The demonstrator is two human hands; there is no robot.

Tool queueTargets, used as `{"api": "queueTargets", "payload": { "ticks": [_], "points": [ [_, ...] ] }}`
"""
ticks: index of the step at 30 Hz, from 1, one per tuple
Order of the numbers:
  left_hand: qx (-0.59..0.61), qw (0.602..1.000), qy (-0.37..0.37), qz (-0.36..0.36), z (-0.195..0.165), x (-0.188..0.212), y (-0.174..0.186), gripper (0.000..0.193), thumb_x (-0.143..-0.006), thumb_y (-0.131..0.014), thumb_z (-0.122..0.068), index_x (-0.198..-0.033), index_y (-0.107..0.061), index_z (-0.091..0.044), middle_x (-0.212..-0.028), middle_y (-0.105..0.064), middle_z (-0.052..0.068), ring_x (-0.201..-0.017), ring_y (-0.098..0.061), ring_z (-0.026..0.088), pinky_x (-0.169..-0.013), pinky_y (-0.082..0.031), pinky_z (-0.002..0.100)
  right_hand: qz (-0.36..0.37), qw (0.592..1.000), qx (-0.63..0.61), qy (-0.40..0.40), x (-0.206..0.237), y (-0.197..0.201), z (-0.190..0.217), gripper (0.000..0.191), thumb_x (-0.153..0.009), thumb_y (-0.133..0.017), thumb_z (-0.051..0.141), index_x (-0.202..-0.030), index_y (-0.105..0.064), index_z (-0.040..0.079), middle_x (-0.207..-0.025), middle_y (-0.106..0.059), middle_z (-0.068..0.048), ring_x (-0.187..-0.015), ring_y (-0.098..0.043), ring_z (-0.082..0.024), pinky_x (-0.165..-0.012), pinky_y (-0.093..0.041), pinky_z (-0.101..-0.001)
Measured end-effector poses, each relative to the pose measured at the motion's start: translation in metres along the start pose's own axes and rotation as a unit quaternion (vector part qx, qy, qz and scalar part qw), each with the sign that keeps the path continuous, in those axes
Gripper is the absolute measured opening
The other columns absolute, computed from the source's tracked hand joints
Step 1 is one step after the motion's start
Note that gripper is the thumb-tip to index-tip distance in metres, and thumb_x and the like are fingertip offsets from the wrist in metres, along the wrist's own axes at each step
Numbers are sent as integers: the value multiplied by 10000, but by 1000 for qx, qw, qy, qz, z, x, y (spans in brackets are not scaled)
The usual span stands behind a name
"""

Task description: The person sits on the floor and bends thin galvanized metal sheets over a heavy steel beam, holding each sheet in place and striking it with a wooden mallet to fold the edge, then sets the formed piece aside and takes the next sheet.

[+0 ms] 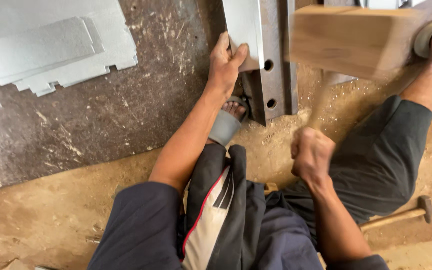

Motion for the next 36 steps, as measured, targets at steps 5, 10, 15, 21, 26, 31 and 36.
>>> {"api": "queueTargets", "payload": {
  "ticks": [5, 10, 15, 21, 26, 31, 36],
  "points": [
    [-38, 999, -3, -10, -6, 2, -1, 321, -1039, -648, -113, -1314, -526, 0, -1226, -687, 104, -1136, -653, 145, -1040, -537, 327, -1, 921, 182, 345, 18, 4, 19, 412, -1203, -401, 168, -813, -489, 68, -720, -562, -75, -650, -579, -213, -736, -542, -409],
    [-14, 1000, 7, -3, -10, 2, -1, 304, -1023, -637, -99, -1289, -527, -3, -1150, -687, 71, -1043, -637, 122, -959, -543, 320, -30, 997, -66, -1, 16, 5, -10, 395, -1090, -392, 256, -799, -532, 28, -613, -479, 9, -494, -465, -90, -453, -350, -256],
    [-60, 998, -7, -7, -17, 11, 0, 302, -1030, -673, -127, -1278, -554, -1, -1158, -676, 53, -1059, -606, 98, -973, -519, 293, 100, 966, 239, -21, 0, 4, -25, 549, -1136, -440, 323, -673, -511, 38, -609, -460, -53, -515, -450, -156, -511, -366, -349],
    [-151, 983, 103, 24, -11, 50, 2, 253, -934, -745, -127, -1119, -625, -2, -1036, -707, 84, -931, -644, 119, -823, -555, 313, 83, 962, 14, -259, -37, -14, -69, 549, -1074, -520, 383, -636, -509, 51, -535, -480, -9, -450, -467, -112, -405, -356, -311],
    [-85, 975, 203, -4, -10, 65, 8, 281, -908, -755, -142, -1107, -616, -2, -1013, -714, 131, -848, -644, 170, -676, -562, 377, 79, 974, -18, -211, -73, -54, -71, 401, -910, -772, 356, -680, -607, 71, -572, -537, 32, -464, -492, -78, -400, -382, -288],
    [39, 997, 64, -17, -38, -14, 8, 389, -897, -747, -129, -1228, -558, -54, -1103, -701, 73, -993, -674, 130, -884, -582, 313, 58, 969, -56, -232, -81, -61, -69, 406, -886, -800, 335, -666, -588, 68, -544, -527, 25, -435, -493, -77, -388, -383, -278],
    [107, 994, 3, -37, -52, -105, 11, 251, -998, -681, -178, -1160, -617, 2, -1033, -700, 63, -920, -654, 140, -823, -581, 345, 58, 966, -70, -240, -81, -63, -78, 411, -881, -795, 347, -650, -598, 70, -532, -517, 25, -425, -475, -87, -383, -364, -280]
  ]
}}
Point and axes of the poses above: each hand's wrist, its own x-axis away from the middle knuckle, its own y-axis out of the back of the hand, z = x × y, the point moved 4 cm from there along -x, towards the middle knuckle
